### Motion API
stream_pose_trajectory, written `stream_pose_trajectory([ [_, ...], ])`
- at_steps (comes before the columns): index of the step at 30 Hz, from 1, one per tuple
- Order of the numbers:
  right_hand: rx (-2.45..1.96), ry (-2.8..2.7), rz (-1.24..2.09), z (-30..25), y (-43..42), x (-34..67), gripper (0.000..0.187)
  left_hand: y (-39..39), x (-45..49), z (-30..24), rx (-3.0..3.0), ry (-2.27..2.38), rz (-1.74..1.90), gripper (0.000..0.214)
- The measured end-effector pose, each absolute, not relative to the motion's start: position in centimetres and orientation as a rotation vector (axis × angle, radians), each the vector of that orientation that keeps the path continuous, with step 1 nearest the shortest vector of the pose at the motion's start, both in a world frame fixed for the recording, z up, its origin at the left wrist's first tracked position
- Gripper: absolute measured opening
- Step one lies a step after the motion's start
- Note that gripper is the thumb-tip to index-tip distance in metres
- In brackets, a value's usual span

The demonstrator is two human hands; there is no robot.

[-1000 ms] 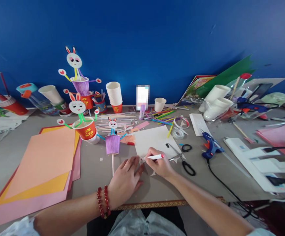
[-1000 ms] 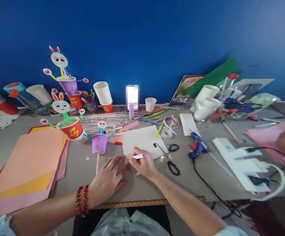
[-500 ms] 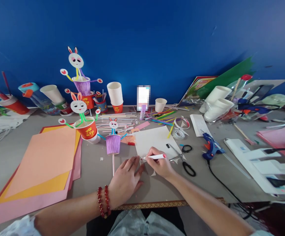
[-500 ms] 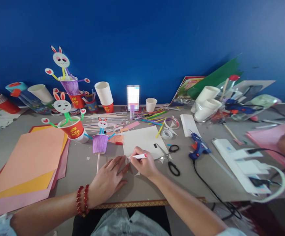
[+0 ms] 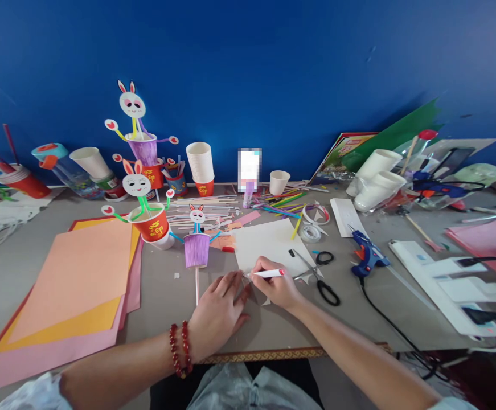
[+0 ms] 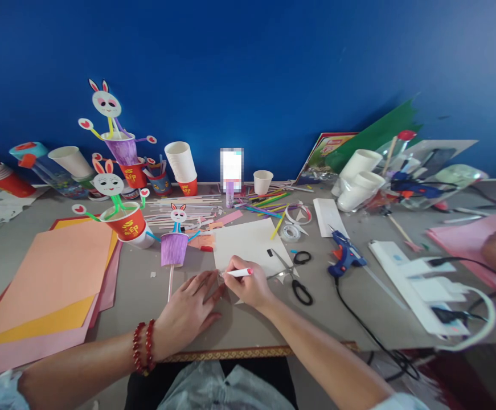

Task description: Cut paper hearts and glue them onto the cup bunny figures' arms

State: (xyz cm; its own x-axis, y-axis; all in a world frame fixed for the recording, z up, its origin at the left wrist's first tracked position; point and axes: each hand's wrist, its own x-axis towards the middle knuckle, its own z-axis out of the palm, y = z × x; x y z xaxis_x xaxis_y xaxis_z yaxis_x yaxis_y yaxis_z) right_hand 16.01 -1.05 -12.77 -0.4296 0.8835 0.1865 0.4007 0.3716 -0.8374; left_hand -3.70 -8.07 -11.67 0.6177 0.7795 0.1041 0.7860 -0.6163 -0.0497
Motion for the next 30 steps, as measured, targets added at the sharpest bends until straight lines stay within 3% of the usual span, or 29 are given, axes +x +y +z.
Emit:
stream_pose_trajectory([
  [30, -1.104, -1.941, 1.023, -12.95, -1.11, 16.11, 0.015, -8.09, -3.71, -11.46, -2.755, -1.345, -0.085, 0.057],
])
